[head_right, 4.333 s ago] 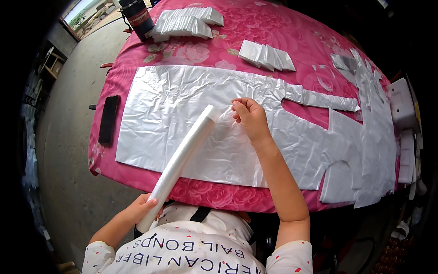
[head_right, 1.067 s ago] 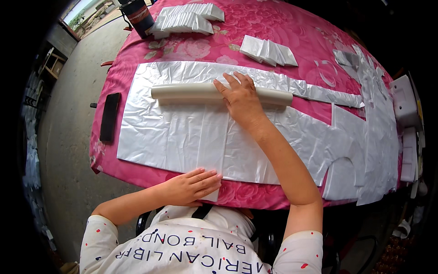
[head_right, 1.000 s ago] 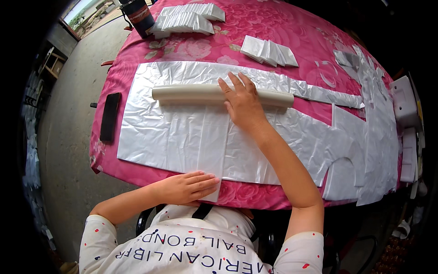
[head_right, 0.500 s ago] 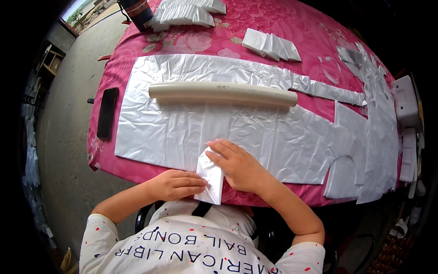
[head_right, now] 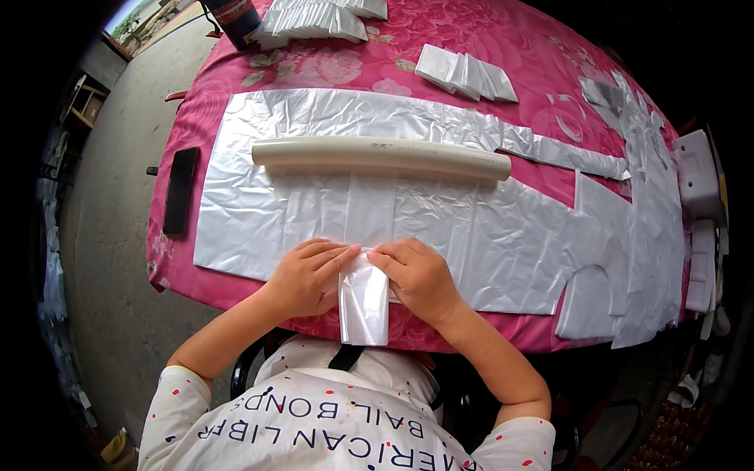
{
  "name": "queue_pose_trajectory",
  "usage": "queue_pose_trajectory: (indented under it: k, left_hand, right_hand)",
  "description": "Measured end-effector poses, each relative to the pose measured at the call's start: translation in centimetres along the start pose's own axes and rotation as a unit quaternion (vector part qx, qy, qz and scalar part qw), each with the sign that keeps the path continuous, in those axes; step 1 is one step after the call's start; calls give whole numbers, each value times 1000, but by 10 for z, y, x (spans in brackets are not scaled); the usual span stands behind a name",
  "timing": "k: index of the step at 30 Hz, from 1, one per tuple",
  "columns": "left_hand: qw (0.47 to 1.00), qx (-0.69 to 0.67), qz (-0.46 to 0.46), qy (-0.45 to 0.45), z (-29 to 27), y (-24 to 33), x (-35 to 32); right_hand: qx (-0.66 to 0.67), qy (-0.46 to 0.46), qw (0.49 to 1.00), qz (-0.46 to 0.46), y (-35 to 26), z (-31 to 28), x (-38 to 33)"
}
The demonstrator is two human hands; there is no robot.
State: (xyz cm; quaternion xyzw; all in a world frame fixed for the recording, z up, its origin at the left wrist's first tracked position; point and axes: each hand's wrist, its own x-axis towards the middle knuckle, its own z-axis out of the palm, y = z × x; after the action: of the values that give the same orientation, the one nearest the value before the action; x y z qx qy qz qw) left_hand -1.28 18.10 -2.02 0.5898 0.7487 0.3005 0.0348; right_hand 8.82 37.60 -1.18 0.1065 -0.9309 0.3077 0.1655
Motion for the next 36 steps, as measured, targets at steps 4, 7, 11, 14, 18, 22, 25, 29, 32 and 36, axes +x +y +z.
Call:
queue_pose_trajectory:
  k: [4, 7, 11, 14, 18, 22, 25, 29, 32, 36]
  left_hand:
    - [986, -92, -135, -25, -6, 1, 12]
    - [972, -144, -170, 80, -8, 4, 21]
    - [997, 69, -23, 21, 2, 7, 19]
    - [988, 110, -59, -87, 15, 16, 16]
    - [982, 133, -80, -109, 20, 17, 14]
    - [984, 121, -79, -104, 17, 16, 15]
    - [994, 50, -81, -58, 15, 11, 20]
    - [996, 47, -79, -10, 8, 4, 29]
    - [995, 70, -74, 14, 9, 0, 33]
    - [993, 112, -30, 37, 11, -9, 41]
  right_hand:
    - [137, 24, 981, 137, 11, 4, 13]
    - [161, -58, 931, 323, 7, -8, 34]
    - [198, -67, 901, 381, 13, -4, 41]
    - [231, -61, 873, 425, 12, -5, 43]
    - [91, -65, 922, 370, 5, -6, 40]
    - [-125, 51, 985, 111, 9, 1, 25]
    - [-178, 20, 980, -91, 27, -3, 24]
    - [-79, -80, 991, -72, 37, -12, 37]
    - [-8, -87, 995, -44, 43, -16, 44]
    - [30, -88, 995, -23, 48, -15, 45]
